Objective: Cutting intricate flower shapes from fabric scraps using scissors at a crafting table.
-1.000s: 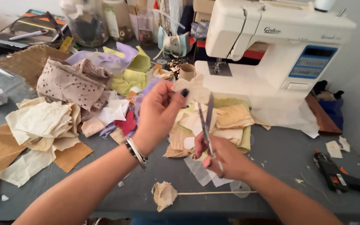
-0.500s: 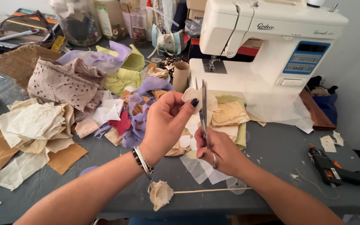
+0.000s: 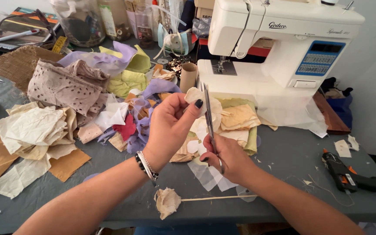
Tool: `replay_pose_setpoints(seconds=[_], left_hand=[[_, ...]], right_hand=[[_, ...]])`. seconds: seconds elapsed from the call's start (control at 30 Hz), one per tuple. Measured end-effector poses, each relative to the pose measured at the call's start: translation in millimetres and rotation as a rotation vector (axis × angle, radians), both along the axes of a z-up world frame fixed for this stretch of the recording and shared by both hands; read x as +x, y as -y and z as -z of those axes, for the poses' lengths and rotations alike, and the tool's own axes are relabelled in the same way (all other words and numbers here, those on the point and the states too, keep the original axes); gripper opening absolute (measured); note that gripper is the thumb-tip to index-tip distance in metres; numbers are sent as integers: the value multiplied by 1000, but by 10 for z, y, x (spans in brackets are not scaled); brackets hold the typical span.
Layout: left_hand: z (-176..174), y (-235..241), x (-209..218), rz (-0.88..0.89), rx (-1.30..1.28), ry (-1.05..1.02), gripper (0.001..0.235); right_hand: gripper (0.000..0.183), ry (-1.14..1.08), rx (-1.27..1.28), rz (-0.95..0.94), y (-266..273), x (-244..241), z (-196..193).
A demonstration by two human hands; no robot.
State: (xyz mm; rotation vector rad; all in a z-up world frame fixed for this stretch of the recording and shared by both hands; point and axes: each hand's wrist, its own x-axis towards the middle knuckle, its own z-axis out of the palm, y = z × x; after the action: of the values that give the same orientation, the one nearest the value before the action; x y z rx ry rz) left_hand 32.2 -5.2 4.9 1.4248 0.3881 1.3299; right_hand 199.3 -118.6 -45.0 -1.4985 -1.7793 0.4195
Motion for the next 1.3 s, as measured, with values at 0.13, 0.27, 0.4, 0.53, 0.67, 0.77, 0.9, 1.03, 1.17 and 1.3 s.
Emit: replay_pose_setpoints(seconds=[0.13, 0.27, 0.4, 0.53, 0.67, 0.77, 0.9, 1.03, 1.17, 1.3], left_hand=[[20, -26, -16, 29, -2, 4, 15], [-43, 17, -29, 60, -32, 35, 16], [-73, 44, -82, 72, -43, 23, 18], [-96, -14, -170, 83, -44, 10, 18], [-337, 84, -566, 102, 30, -124, 10], [-597, 165, -969, 179, 75, -265, 10], [-474, 200, -1429, 180, 23, -383, 16], [-361, 312, -1643, 228, 11, -458, 17], [-181, 387, -1524, 254, 179, -569, 17], [2, 441, -1254, 267, 47, -700, 26]], right_hand=[[54, 62, -29, 30, 28, -3, 3], [53, 58, -45, 26, 30, -17, -13], [53, 52, -45, 22, 40, -54, -67], [52, 98, -96, -56, 49, 6, -242], [45, 351, -397, -95, 297, 28, -801], [48, 576, -713, 115, 558, 164, -1160], [66, 1124, -858, 382, 1077, 774, -953], [73, 815, -491, 405, 1817, 1809, -40], [80, 643, -627, 411, 2019, 2233, 195], [77, 1025, -462, 310, 2022, 2610, 416]])
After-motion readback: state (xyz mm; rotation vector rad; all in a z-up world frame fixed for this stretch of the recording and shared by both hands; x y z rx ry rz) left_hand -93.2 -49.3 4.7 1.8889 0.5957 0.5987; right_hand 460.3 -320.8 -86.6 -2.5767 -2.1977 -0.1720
